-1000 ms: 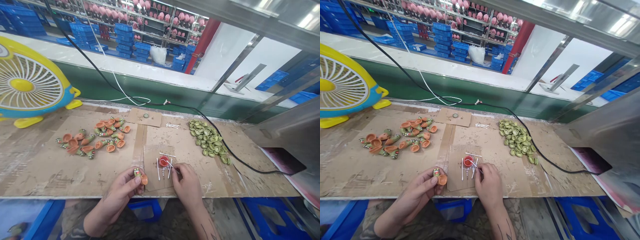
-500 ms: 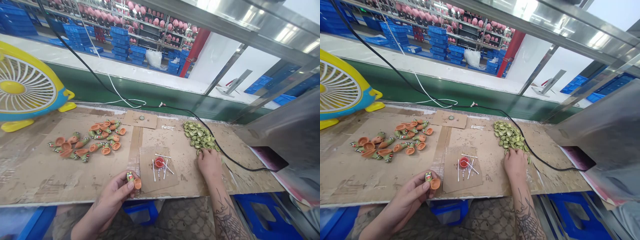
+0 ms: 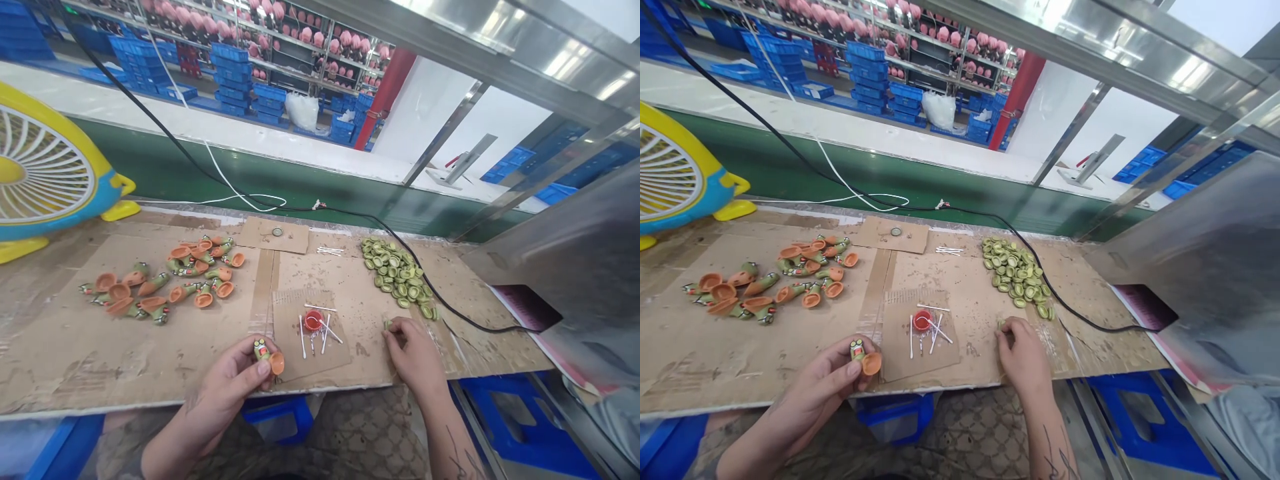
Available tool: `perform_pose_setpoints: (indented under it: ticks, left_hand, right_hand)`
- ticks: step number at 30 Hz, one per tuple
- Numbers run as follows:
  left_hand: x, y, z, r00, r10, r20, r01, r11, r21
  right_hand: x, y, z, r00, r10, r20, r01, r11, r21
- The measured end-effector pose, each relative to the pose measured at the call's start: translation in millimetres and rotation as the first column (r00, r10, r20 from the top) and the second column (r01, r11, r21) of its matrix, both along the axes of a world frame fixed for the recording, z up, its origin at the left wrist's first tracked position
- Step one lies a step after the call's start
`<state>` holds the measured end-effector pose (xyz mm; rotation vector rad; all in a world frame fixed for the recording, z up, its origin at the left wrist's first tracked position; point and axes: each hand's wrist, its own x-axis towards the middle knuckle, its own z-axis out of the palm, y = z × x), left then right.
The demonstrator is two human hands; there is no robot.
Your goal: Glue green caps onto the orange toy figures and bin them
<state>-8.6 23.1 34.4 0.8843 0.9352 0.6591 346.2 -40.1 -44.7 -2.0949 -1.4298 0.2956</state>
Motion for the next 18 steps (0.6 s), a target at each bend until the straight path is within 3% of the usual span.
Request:
perform_pose_setpoints:
  ticks: [4,6,8,10,18]
  left_hand:
    - [7.3,-1.6,-7.5,0.999,-0.028,0.020,0.026,0.997,0.078]
    - [11.6,-4.3,-9.7,0.996,-0.051,0.074,0.041,0.991,0.126]
    - [15.7,-8.0,-9.1,0.990,-0.047,0.130,0.025,0.985,0.171]
    - [18.5,-11.6,-6.4,0.991,-0.024,0.132,-0.007,0.974,0.228]
    - [13.1,-16.8,0.6,0.997,0.015,0.071,-0.041,0.919,0.391]
  right_hand:
    - [-33.0,-0.4,22.6,0.971,0.055,-0.232,-0.040,0.997,0.069]
    - [-63.0,-4.0,38.3,0.828,0.167,-0.535,-0.070,0.978,0.198]
    - [-92.9,-8.0,53.4,0.691,0.303,-0.656,-0.116,0.942,0.314]
    - [-116.1,-10.4,65.1,0.634,0.392,-0.667,-0.164,0.911,0.379]
    - [-145.7,-3.0,76.9,0.634,0.507,-0.584,-0.280,0.854,0.437]
